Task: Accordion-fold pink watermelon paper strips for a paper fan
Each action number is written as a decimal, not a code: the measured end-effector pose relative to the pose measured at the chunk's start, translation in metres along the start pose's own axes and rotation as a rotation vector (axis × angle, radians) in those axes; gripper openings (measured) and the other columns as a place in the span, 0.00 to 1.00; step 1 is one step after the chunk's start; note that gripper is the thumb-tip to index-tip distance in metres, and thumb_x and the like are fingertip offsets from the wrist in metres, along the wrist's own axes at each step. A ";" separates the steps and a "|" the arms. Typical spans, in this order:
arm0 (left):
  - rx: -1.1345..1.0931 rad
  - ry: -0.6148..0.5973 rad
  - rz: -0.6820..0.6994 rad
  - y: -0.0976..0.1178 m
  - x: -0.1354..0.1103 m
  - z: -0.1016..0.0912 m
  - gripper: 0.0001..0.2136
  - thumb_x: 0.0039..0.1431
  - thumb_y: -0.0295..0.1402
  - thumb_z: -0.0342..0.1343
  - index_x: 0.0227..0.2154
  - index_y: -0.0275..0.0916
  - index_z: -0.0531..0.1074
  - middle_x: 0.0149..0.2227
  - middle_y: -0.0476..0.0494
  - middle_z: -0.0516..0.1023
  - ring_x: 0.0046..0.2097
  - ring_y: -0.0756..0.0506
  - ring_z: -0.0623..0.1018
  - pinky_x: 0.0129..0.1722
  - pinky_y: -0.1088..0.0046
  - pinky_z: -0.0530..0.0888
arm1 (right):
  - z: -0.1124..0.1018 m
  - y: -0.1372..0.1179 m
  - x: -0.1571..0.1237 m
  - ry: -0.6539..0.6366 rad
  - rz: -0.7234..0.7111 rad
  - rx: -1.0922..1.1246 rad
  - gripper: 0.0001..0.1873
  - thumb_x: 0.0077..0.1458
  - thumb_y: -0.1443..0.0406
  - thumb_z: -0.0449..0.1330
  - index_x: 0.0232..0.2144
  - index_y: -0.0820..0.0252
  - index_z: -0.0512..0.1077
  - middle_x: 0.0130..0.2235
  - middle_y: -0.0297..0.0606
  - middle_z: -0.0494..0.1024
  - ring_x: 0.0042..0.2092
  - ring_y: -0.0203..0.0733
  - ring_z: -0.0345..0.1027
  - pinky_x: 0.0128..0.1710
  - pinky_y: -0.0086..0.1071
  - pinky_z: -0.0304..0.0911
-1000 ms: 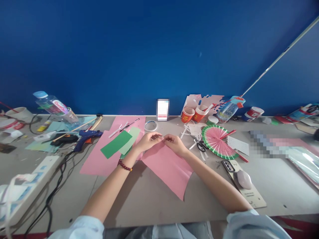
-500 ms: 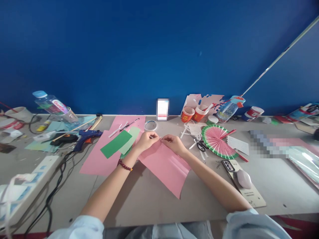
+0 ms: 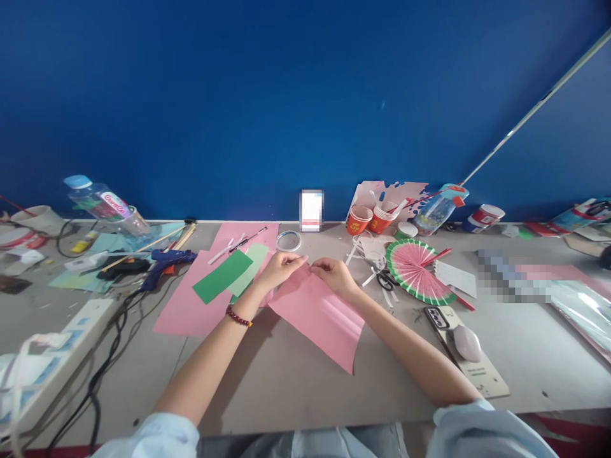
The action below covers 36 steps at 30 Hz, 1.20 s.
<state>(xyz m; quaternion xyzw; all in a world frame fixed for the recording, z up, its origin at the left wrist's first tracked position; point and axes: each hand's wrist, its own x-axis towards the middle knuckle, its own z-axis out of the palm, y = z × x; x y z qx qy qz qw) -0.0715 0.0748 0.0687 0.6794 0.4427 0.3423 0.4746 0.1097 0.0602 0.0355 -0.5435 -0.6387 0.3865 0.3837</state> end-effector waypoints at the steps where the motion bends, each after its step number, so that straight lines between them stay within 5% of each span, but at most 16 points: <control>1: 0.000 -0.008 0.005 -0.001 0.001 -0.001 0.20 0.53 0.49 0.55 0.17 0.37 0.68 0.19 0.51 0.63 0.25 0.51 0.63 0.25 0.75 0.59 | 0.000 0.000 0.000 0.006 0.005 0.003 0.10 0.48 0.59 0.57 0.25 0.58 0.75 0.28 0.34 0.77 0.31 0.39 0.67 0.31 0.30 0.60; 4: 0.006 0.013 0.001 -0.005 0.003 -0.002 0.16 0.50 0.46 0.57 0.22 0.36 0.73 0.25 0.47 0.72 0.29 0.48 0.69 0.29 0.73 0.64 | -0.001 0.000 -0.001 0.014 0.012 0.020 0.11 0.49 0.59 0.57 0.26 0.58 0.75 0.28 0.34 0.77 0.31 0.40 0.68 0.31 0.30 0.60; 11: 0.003 0.107 0.021 -0.007 0.002 -0.005 0.16 0.52 0.45 0.57 0.20 0.36 0.71 0.21 0.50 0.66 0.25 0.51 0.64 0.25 0.75 0.60 | -0.002 -0.001 -0.003 -0.021 -0.011 0.047 0.11 0.51 0.59 0.57 0.29 0.58 0.76 0.31 0.35 0.78 0.32 0.39 0.68 0.33 0.30 0.60; 17: 0.004 0.148 0.026 -0.009 0.003 -0.006 0.16 0.51 0.45 0.58 0.21 0.36 0.74 0.21 0.49 0.71 0.27 0.49 0.69 0.26 0.74 0.63 | -0.001 -0.001 -0.002 0.001 -0.051 -0.028 0.10 0.50 0.61 0.56 0.26 0.58 0.75 0.29 0.34 0.78 0.31 0.38 0.67 0.32 0.30 0.60; 26: -0.064 0.007 -0.062 -0.015 0.007 -0.021 0.19 0.51 0.41 0.60 0.45 0.38 0.75 0.41 0.41 0.79 0.43 0.44 0.76 0.44 0.68 0.70 | 0.002 -0.001 -0.004 -0.010 -0.043 -0.051 0.10 0.50 0.61 0.56 0.26 0.58 0.75 0.28 0.34 0.77 0.28 0.37 0.64 0.30 0.30 0.58; 36: 0.043 -0.034 0.004 -0.011 0.005 -0.018 0.14 0.53 0.37 0.57 0.42 0.38 0.75 0.29 0.47 0.74 0.33 0.48 0.73 0.34 0.73 0.69 | 0.004 -0.002 -0.006 -0.012 -0.039 -0.060 0.11 0.50 0.60 0.55 0.25 0.59 0.74 0.26 0.34 0.75 0.27 0.36 0.62 0.29 0.29 0.56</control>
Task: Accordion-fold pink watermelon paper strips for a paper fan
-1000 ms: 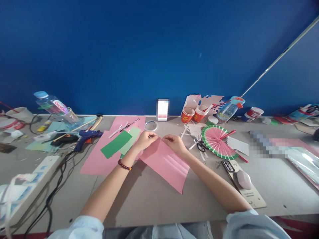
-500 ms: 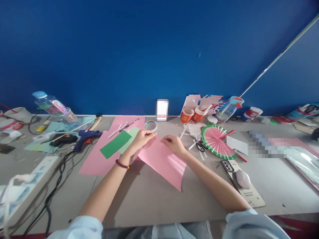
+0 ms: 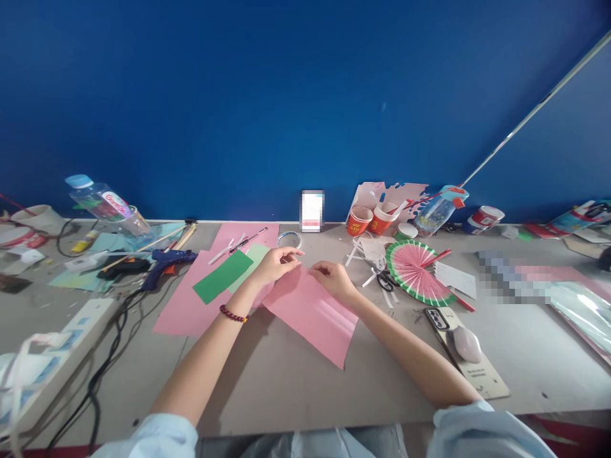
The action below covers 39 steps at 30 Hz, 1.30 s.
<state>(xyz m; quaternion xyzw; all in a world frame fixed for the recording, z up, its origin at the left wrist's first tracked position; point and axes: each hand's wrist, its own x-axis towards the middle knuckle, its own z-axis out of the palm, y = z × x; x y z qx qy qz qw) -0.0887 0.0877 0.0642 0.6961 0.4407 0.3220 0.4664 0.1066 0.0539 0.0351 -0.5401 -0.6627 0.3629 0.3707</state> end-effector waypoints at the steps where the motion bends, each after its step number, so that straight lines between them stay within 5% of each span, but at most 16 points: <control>1: -0.003 0.003 0.003 -0.001 0.000 0.000 0.14 0.53 0.37 0.57 0.41 0.38 0.75 0.30 0.46 0.75 0.34 0.48 0.74 0.35 0.72 0.70 | 0.000 0.000 0.000 -0.001 0.000 -0.004 0.11 0.50 0.60 0.55 0.24 0.59 0.74 0.26 0.34 0.75 0.27 0.37 0.62 0.29 0.29 0.56; 10: -0.061 0.033 -0.064 -0.006 0.003 -0.001 0.11 0.48 0.38 0.61 0.32 0.37 0.78 0.37 0.41 0.80 0.41 0.43 0.77 0.44 0.67 0.71 | -0.001 -0.002 0.000 -0.009 0.005 0.005 0.11 0.50 0.61 0.54 0.26 0.59 0.74 0.28 0.34 0.77 0.29 0.37 0.65 0.30 0.28 0.58; 21: 0.027 -0.036 -0.027 0.008 -0.005 0.000 0.13 0.54 0.37 0.54 0.39 0.38 0.77 0.28 0.47 0.73 0.29 0.50 0.70 0.28 0.75 0.65 | 0.002 0.002 -0.001 -0.077 0.014 0.012 0.11 0.52 0.60 0.56 0.26 0.59 0.74 0.28 0.34 0.76 0.29 0.36 0.64 0.30 0.29 0.57; 29: 0.018 -0.017 -0.008 0.003 -0.002 0.001 0.14 0.54 0.36 0.53 0.41 0.37 0.76 0.26 0.49 0.68 0.28 0.51 0.66 0.28 0.77 0.64 | 0.002 0.004 0.000 -0.129 0.012 0.036 0.11 0.52 0.60 0.55 0.28 0.59 0.74 0.29 0.33 0.76 0.30 0.36 0.64 0.31 0.29 0.57; 39: 0.053 -0.073 -0.037 0.008 -0.005 -0.006 0.17 0.57 0.41 0.51 0.45 0.39 0.75 0.33 0.45 0.76 0.35 0.46 0.72 0.34 0.73 0.67 | 0.002 -0.002 -0.006 -0.126 -0.028 0.058 0.10 0.53 0.61 0.55 0.27 0.59 0.72 0.28 0.32 0.74 0.29 0.35 0.62 0.29 0.28 0.56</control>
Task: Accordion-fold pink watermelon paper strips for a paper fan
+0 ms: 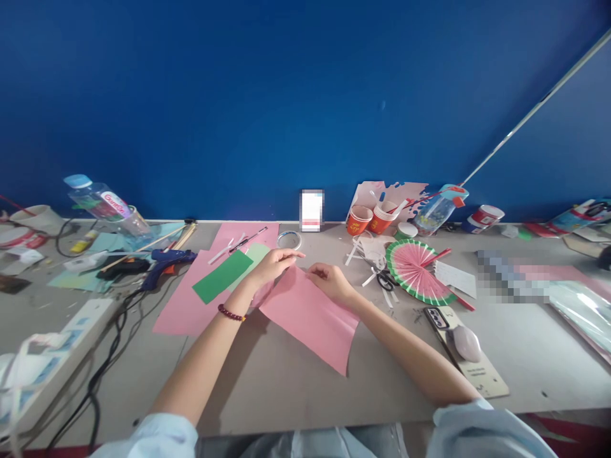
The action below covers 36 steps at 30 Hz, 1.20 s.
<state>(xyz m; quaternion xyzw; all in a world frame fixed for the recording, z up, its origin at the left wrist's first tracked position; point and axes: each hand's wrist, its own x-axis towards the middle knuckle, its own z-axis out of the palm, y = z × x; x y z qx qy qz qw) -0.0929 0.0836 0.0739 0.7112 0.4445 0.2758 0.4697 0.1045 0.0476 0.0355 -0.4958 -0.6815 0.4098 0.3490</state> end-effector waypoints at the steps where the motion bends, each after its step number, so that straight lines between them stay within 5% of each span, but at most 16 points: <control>1: -0.003 -0.009 -0.008 -0.001 0.000 -0.001 0.18 0.57 0.42 0.51 0.46 0.39 0.74 0.33 0.45 0.76 0.35 0.46 0.72 0.34 0.73 0.68 | 0.000 0.000 0.000 -0.001 -0.007 -0.004 0.10 0.53 0.61 0.55 0.27 0.59 0.72 0.27 0.32 0.74 0.28 0.35 0.62 0.29 0.28 0.56; 7: -0.023 -0.069 -0.074 -0.005 0.000 -0.005 0.23 0.56 0.46 0.53 0.50 0.39 0.70 0.34 0.43 0.76 0.38 0.45 0.74 0.36 0.71 0.69 | 0.003 0.003 0.000 -0.005 -0.049 -0.053 0.10 0.53 0.62 0.54 0.26 0.59 0.72 0.27 0.32 0.74 0.28 0.35 0.61 0.30 0.28 0.56; 12: 0.089 -0.146 -0.039 -0.009 0.003 -0.004 0.16 0.54 0.44 0.55 0.37 0.37 0.76 0.37 0.42 0.77 0.38 0.45 0.74 0.37 0.71 0.69 | 0.002 0.004 0.001 -0.007 -0.064 -0.051 0.10 0.54 0.62 0.54 0.28 0.59 0.73 0.28 0.33 0.75 0.29 0.35 0.63 0.31 0.28 0.57; 21: 0.139 -0.025 0.031 -0.011 0.006 -0.002 0.11 0.52 0.40 0.57 0.27 0.37 0.76 0.32 0.44 0.78 0.34 0.46 0.74 0.36 0.72 0.70 | -0.001 -0.003 0.001 0.030 -0.013 -0.055 0.11 0.54 0.60 0.55 0.30 0.58 0.75 0.30 0.34 0.77 0.31 0.37 0.66 0.33 0.29 0.59; 29: 0.107 0.093 -0.070 -0.015 0.006 -0.019 0.09 0.51 0.38 0.59 0.30 0.37 0.78 0.34 0.42 0.80 0.37 0.45 0.75 0.40 0.70 0.70 | -0.034 0.002 0.012 -0.141 -0.044 -0.259 0.09 0.49 0.64 0.59 0.33 0.57 0.77 0.34 0.36 0.79 0.34 0.38 0.70 0.36 0.30 0.62; 36: 0.132 0.006 -0.097 -0.014 0.003 -0.025 0.10 0.51 0.39 0.59 0.29 0.38 0.77 0.33 0.43 0.80 0.38 0.44 0.76 0.40 0.70 0.70 | -0.062 0.009 0.017 -0.211 -0.025 -0.397 0.09 0.50 0.66 0.57 0.29 0.55 0.79 0.35 0.36 0.80 0.36 0.41 0.71 0.37 0.31 0.62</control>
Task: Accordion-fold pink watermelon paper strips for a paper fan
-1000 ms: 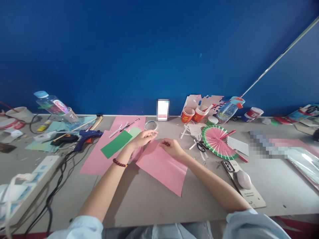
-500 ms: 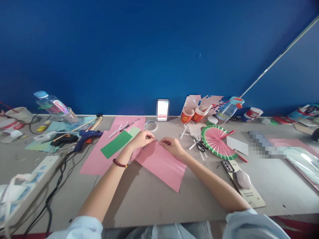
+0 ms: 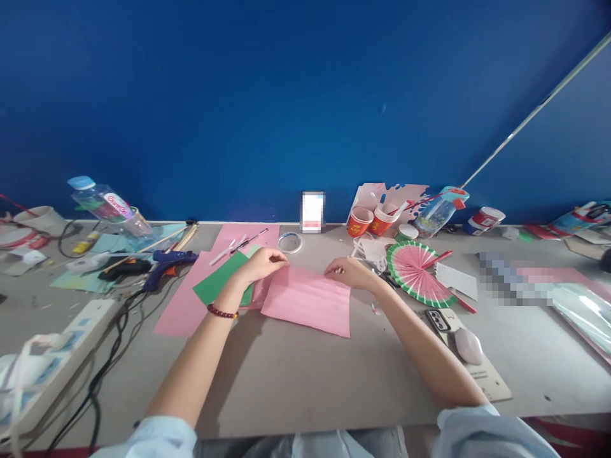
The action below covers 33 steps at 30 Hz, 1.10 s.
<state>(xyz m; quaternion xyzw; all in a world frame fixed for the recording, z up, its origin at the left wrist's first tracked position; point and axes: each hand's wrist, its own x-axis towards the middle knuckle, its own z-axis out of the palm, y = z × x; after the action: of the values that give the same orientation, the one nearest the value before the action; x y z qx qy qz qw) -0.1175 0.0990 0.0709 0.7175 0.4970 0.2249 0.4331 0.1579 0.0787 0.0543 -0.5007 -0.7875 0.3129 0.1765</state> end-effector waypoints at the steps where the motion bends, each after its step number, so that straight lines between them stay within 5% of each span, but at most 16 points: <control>1: 0.007 -0.031 0.004 0.000 0.000 0.000 0.09 0.51 0.39 0.58 0.29 0.38 0.77 0.34 0.43 0.80 0.38 0.44 0.76 0.40 0.70 0.69 | -0.002 0.001 0.000 0.005 0.009 -0.019 0.10 0.50 0.66 0.57 0.29 0.55 0.79 0.34 0.36 0.80 0.35 0.41 0.71 0.36 0.32 0.62; 7: 0.066 -0.179 0.028 0.006 -0.004 -0.004 0.07 0.48 0.35 0.59 0.29 0.38 0.77 0.34 0.44 0.81 0.38 0.44 0.77 0.37 0.72 0.70 | -0.007 0.002 -0.002 -0.025 -0.017 -0.100 0.10 0.51 0.68 0.55 0.29 0.56 0.77 0.33 0.37 0.79 0.35 0.41 0.70 0.35 0.32 0.61; 12: 0.112 -0.564 -0.037 0.014 -0.011 0.000 0.08 0.42 0.35 0.64 0.28 0.40 0.79 0.29 0.45 0.81 0.31 0.45 0.77 0.29 0.75 0.69 | -0.004 0.001 -0.003 -0.081 -0.091 -0.058 0.11 0.52 0.70 0.54 0.29 0.57 0.76 0.33 0.37 0.78 0.35 0.40 0.69 0.35 0.31 0.61; 17: 0.092 -0.386 0.063 0.021 -0.009 0.024 0.11 0.51 0.38 0.59 0.36 0.42 0.79 0.38 0.44 0.81 0.38 0.44 0.78 0.32 0.75 0.69 | 0.001 -0.006 -0.002 -0.091 -0.137 -0.046 0.12 0.52 0.71 0.52 0.28 0.57 0.75 0.33 0.37 0.77 0.36 0.41 0.68 0.36 0.32 0.60; 21: 0.069 -0.301 0.095 0.020 -0.004 0.039 0.07 0.50 0.32 0.58 0.31 0.39 0.79 0.36 0.43 0.82 0.37 0.43 0.78 0.34 0.73 0.70 | -0.002 -0.010 -0.003 -0.061 -0.149 -0.023 0.11 0.52 0.70 0.53 0.28 0.57 0.76 0.33 0.37 0.77 0.36 0.41 0.69 0.36 0.32 0.61; 33: -0.035 -0.314 0.029 -0.002 0.004 0.032 0.12 0.48 0.41 0.61 0.31 0.38 0.77 0.35 0.43 0.81 0.38 0.43 0.77 0.36 0.71 0.70 | -0.025 0.007 -0.005 -0.010 0.025 0.081 0.08 0.51 0.62 0.57 0.30 0.57 0.77 0.31 0.34 0.78 0.34 0.39 0.69 0.36 0.31 0.61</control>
<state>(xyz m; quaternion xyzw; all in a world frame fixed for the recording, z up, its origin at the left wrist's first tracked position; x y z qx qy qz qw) -0.0923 0.0903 0.0523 0.7433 0.4089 0.1246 0.5145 0.1795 0.0846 0.0688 -0.5012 -0.7688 0.3494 0.1887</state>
